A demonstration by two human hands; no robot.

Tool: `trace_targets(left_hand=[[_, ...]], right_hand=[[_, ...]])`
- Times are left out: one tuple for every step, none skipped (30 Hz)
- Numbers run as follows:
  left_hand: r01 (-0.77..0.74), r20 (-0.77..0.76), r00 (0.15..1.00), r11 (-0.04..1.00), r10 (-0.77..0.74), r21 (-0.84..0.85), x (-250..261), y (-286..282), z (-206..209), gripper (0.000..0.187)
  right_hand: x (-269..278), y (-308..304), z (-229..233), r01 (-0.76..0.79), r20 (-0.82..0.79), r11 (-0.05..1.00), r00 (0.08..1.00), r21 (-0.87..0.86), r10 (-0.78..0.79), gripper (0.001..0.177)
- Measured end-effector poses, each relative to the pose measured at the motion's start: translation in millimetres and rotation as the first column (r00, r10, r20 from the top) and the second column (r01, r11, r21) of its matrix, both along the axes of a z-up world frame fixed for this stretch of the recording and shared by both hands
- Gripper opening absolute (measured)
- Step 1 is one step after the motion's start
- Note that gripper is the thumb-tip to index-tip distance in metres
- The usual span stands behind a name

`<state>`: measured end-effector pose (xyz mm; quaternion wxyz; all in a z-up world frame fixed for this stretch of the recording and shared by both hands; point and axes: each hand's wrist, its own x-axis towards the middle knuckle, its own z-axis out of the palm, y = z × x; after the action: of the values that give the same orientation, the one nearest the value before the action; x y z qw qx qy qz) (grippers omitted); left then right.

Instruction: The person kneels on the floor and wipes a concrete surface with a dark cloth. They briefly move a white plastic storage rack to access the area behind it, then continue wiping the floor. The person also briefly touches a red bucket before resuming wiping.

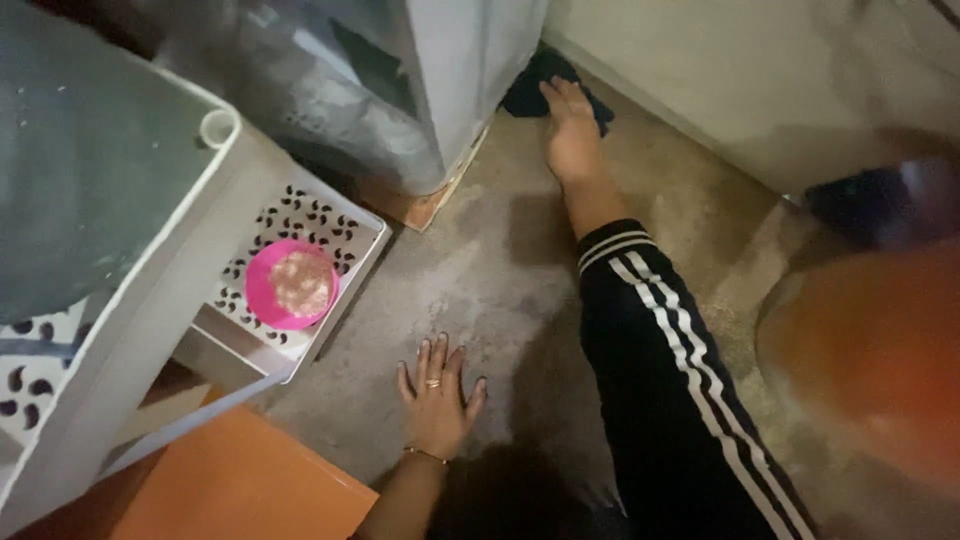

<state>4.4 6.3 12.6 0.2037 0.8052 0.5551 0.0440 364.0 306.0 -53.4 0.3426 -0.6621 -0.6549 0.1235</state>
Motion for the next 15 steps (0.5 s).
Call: trace_targets(left_hand=[[0.01,0.002,1.0,1.0,-0.01,0.002,0.2,-0.6,-3.8,0.058],[0.005,0.005,1.0,0.996,-0.005,0.087,-0.2,-2.3,-6.9,0.057],[-0.001,0.009,1.0,0.985,0.0,0.171,-1.4,-4.3,-9.8,0.057],[0.002,0.014,1.0,0.986,-0.005,0.169,-0.5,-4.9,-10.7,0.057],[-0.016,0.033,0.999,0.988,0.012,0.152,-0.1,-5.6,-11.2,0.055],[-0.033,0.053,0.998,0.99,0.026,0.137,0.8,-4.8,-12.0,0.053],[-0.028,0.059,0.998,0.99,0.02,0.138,0.3,-5.7,-9.5,0.053],[-0.021,0.043,0.999,0.994,0.016,0.105,0.4,-5.3,-7.4,0.054],[-0.014,0.026,1.0,0.997,0.012,0.072,0.2,-4.3,-5.7,0.056],[-0.011,0.033,0.999,0.997,0.009,0.073,0.3,-4.9,-7.1,0.056],[-0.012,0.03,0.999,0.996,0.01,0.09,0.0,-4.9,-9.2,0.056],[-0.015,0.026,1.0,0.994,0.013,0.106,-1.2,-5.5,-11.3,0.056],[-0.014,0.031,0.999,0.994,0.011,0.105,-0.6,-5.7,-13.1,0.056],[-0.012,0.017,1.0,0.995,0.01,0.099,-1.4,-5.4,-14.4,0.056],[-0.01,0.003,1.0,0.996,0.01,0.092,-1.9,-5.0,-15.9,0.055]], right_hand=[[15.0,-4.4,-9.1,0.01,0.002,1.0,1.0,0.002,-0.01,0.047],[28.1,-8.5,-17.9,0.001,0.069,0.995,0.998,0.095,-0.008,0.05],[40.2,-12.9,-26.4,-0.015,0.135,0.982,0.991,0.186,-0.011,0.055],[57.2,-32.3,-21.9,-0.011,0.14,0.983,0.99,0.184,-0.015,0.055],[73.6,-52.1,-16.9,-0.024,0.135,0.975,0.991,0.22,-0.006,0.057],[90.6,-71.0,-10.6,-0.035,0.132,0.966,0.991,0.258,0.001,0.059],[103.0,-99.2,0.7,-0.031,0.138,0.965,0.99,0.259,-0.005,0.059],[115.5,-125.7,13.0,0.052,0.133,0.984,0.988,0.169,-0.075,0.057],[127.2,-151.7,25.0,0.135,0.135,0.988,0.98,0.078,-0.144,0.056],[138.8,-166.4,19.5,0.137,0.141,0.987,0.979,0.08,-0.148,0.056],[150.0,-180.5,13.4,0.191,0.164,0.976,0.965,0.101,-0.206,0.055],[160.0,-194.4,6.3,0.242,0.183,0.963,0.948,0.122,-0.261,0.054],[164.0,-190.6,-2.4,0.243,0.188,0.962,0.946,0.122,-0.263,0.054],[166.4,-185.5,-12.3,0.264,0.203,0.954,0.935,0.143,-0.29,0.054],[169.2,-180.3,-22.3,0.285,0.218,0.944,0.923,0.164,-0.317,0.055]])
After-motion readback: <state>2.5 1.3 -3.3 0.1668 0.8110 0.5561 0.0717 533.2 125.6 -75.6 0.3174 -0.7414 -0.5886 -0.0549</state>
